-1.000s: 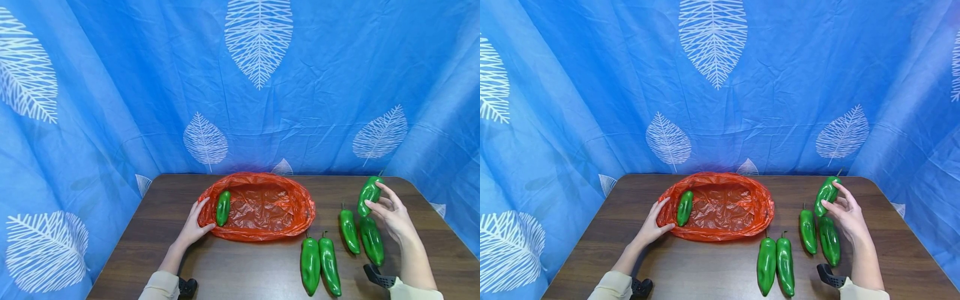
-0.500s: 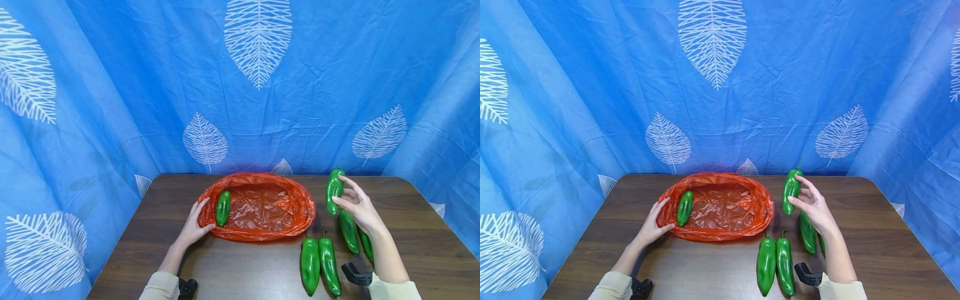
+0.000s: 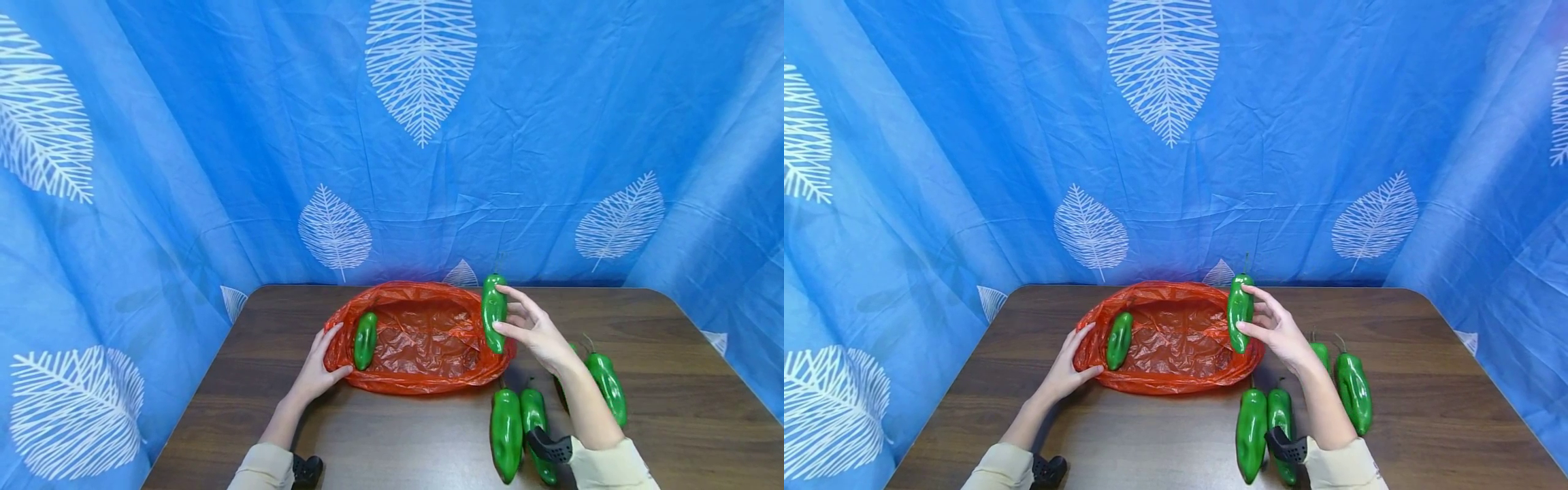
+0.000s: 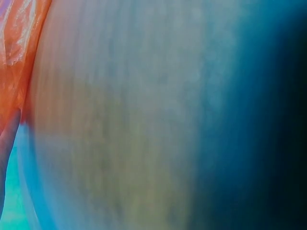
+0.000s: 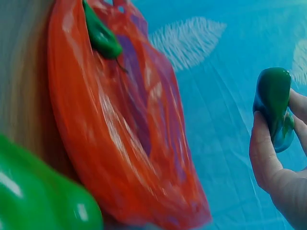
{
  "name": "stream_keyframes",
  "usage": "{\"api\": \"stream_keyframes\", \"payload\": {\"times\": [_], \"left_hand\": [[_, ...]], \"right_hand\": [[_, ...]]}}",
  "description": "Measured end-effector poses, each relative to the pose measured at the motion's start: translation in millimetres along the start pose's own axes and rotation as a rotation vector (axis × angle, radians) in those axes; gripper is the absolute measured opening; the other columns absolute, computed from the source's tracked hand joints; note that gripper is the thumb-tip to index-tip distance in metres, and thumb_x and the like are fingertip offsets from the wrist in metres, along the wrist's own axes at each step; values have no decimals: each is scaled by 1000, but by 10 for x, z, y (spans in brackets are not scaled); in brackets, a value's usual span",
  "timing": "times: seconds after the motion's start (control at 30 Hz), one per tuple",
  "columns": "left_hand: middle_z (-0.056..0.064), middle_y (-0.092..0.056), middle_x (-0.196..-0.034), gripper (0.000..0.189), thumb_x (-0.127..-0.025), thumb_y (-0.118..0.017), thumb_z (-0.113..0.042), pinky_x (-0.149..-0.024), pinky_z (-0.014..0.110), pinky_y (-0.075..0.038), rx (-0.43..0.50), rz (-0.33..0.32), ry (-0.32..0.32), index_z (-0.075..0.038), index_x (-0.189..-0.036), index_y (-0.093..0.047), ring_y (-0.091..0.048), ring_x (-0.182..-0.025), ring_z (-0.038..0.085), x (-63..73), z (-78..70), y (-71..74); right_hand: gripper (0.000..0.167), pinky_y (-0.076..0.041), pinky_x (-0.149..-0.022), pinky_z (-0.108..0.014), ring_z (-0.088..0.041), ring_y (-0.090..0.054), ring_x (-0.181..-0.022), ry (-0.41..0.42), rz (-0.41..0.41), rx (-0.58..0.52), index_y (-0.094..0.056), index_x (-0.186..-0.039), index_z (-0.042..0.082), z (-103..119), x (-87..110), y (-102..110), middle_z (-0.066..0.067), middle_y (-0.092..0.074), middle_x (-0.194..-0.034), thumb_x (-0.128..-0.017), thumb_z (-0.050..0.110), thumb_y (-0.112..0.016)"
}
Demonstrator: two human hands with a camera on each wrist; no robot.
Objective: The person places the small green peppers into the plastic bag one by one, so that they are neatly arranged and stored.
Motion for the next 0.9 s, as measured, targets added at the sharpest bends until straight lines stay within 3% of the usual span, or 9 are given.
{"api": "stream_keyframes", "payload": {"times": [0.17, 0.33, 0.5, 0.6, 0.7, 0.9], "left_hand": [[15, -24, -143, 81, -72, -76, -21, -97, 61, -30, 3, -9, -17, -17, -141, -33, -28, -128, 39, 3, 5, -11], [16, -27, -139, 81, -71, -76, -22, -92, 63, -33, -18, -39, -74, -17, -140, -34, -31, -124, 39, 14, -12, -19], [19, -24, -142, 80, -72, -75, -12, -98, 62, -28, 21, -6, 1, -10, -141, -33, -27, -128, 42, 25, -152, 6], [20, -23, -143, 80, -72, -75, -10, -99, 61, -27, 15, 2, 23, -8, -141, -33, -27, -128, 42, 19, -146, 2], [16, -24, -143, 82, -72, -77, -17, -99, 60, -28, 4, -4, 12, -15, -141, -33, -28, -128, 39, 6, -13, -17], [15, -24, -143, 82, -72, -77, -22, -99, 59, -29, 8, 3, 8, -17, -141, -33, -29, -128, 38, 11, -17, -3]], "right_hand": [[63, -52, -76, -32, -15, -59, -93, -5, 49, -20, -31, -141, 12, -9, -88, -210, -11, -46, -115, -86, 1, -60], [63, -53, -74, -33, -19, -58, -93, 2, 100, -32, -32, -140, 10, -24, -164, -409, -16, -42, -116, -85, 2, -61], [62, -52, -75, -33, -23, -55, -99, -2, 144, -19, -33, -139, 9, -62, -232, -585, -21, -41, -118, -85, 2, -61], [61, -51, -77, -36, -26, -52, -103, -26, 171, -21, -34, -139, 10, -90, -278, -694, -22, -40, -120, -85, 4, -62], [62, -51, -78, -37, -28, -52, -103, -45, 202, -27, -34, -139, 11, -121, -323, -805, -22, -41, -120, -85, 6, -63], [63, -50, -81, -39, -26, -54, -102, -71, 258, -65, -34, -139, 11, -188, -390, -1021, -21, -45, -117, -84, 9, -64]]}}
Point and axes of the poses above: each hand's wrist, its own x-axis away from the middle knuckle, its own y-axis out of the back of the hand, z = x × y, the point moved 2 cm from there along -x, towards the middle knuckle
